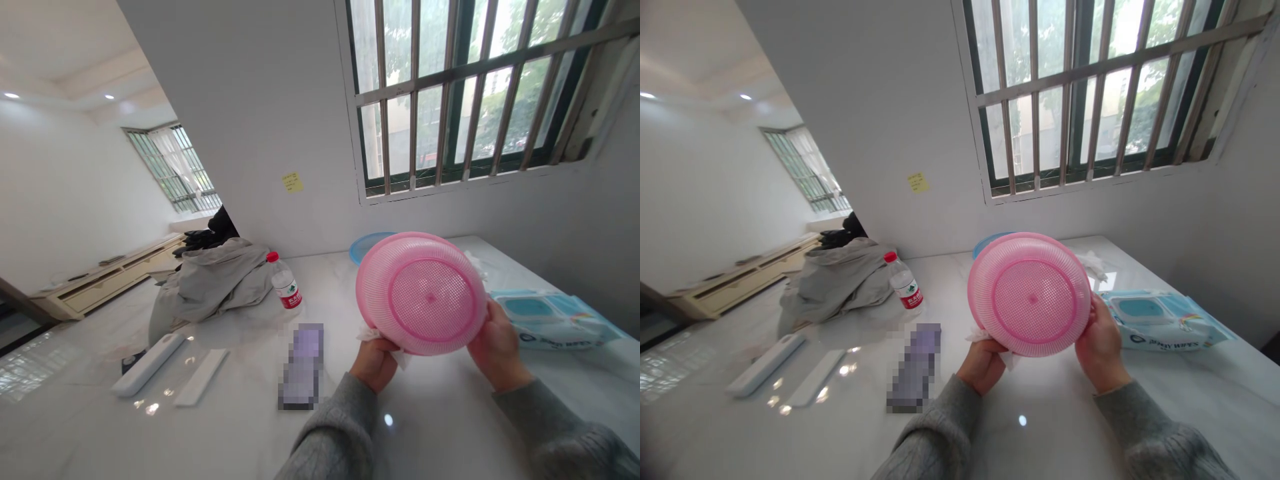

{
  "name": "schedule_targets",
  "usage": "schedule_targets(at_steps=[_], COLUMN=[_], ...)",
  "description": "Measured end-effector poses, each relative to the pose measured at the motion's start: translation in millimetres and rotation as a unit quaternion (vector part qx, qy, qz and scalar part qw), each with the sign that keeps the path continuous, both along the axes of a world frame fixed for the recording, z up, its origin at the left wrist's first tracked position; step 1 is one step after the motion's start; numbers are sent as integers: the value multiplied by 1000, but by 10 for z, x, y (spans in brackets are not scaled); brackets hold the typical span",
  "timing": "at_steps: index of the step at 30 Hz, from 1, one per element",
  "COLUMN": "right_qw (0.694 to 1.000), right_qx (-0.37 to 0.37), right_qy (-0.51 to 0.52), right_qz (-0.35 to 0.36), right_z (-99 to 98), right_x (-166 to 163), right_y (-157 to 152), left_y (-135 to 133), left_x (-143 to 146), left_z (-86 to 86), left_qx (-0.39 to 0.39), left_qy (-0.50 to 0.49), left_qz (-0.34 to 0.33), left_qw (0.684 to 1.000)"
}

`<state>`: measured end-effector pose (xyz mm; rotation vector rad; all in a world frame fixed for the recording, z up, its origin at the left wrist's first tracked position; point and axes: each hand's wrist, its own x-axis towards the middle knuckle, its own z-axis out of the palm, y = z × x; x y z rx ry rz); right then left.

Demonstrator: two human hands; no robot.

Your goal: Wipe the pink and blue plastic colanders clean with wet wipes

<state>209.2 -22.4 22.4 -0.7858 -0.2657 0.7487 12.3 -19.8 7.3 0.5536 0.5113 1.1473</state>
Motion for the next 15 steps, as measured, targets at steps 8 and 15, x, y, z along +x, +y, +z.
schedule_targets(at_steps=[8,15], right_qw=[993,996], right_qx=[-101,-57], right_qy=[-6,36], right_qz=[-67,-59], right_z=[58,-212], right_x=[239,-97], right_y=[-83,65], left_y=[-46,-96], left_x=[22,92], left_z=[-50,-65], left_qx=[-10,-30], left_qy=[21,-8], left_qz=[-11,-6], left_qw=[1000,999])
